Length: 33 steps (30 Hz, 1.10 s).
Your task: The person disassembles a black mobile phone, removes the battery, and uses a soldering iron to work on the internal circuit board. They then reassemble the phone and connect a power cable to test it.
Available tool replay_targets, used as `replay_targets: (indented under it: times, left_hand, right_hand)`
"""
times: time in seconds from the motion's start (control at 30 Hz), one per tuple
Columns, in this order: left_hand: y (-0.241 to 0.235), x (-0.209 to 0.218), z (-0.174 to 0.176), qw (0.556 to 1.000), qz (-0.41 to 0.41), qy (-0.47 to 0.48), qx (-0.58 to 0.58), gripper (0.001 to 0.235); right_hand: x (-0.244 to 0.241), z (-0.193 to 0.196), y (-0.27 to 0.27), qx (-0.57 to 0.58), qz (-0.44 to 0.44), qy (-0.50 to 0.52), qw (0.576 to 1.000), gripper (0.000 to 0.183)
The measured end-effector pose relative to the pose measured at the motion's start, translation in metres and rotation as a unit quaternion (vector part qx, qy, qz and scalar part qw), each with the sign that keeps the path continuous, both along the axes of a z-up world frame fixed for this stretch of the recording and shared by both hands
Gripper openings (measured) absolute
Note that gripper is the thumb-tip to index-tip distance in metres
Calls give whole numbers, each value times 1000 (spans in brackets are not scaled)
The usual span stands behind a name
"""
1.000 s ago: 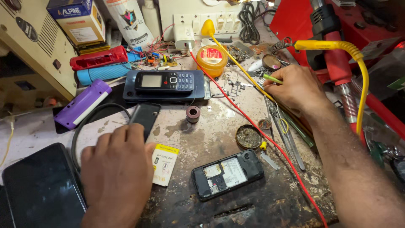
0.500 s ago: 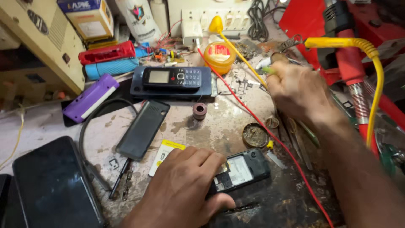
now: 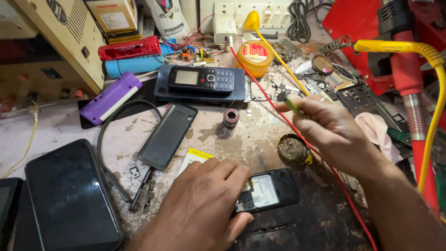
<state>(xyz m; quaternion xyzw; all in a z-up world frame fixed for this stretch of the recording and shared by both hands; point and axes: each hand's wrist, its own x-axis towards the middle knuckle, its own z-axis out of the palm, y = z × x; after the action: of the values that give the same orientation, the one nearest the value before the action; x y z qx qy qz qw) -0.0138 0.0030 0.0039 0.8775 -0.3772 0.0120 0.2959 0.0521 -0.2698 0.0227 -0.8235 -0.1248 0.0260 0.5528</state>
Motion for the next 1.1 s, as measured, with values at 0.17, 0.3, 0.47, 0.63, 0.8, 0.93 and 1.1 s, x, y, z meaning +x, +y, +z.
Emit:
replay_targets:
  times: [0.17,0.3,0.47,0.63,0.8,0.93,1.1]
  left_hand:
    - [-16,-5,-10,995,14,-79,-61,80]
    - [-23,-7,-12,997,15,-59,-44,77]
    - [-19,-10,-7,998,20,53,-24,77]
    - [-19,-9,-6,986,65,128,-90,71]
    - [-23,-5,-14,922,147,326,-150,77]
    - [-38,1,-22,811,104,376,-437,55]
    - [-40,5,-27,758,113,393,-508,38]
  right_hand:
    - [2,-14,19,-161,3,-90,983,18]
    - [0,-9,36,-342,11,-152,927,22]
    - [1,-2,47,-387,42,-198,900,19]
    - [2,-7,54,-408,8,-165,898,21]
    - [7,-6,37,-164,-33,-86,982,15]
    - [-4,-13,19,59,59,43,996,17]
    - [-9,-20,15,164,54,75,982,19]
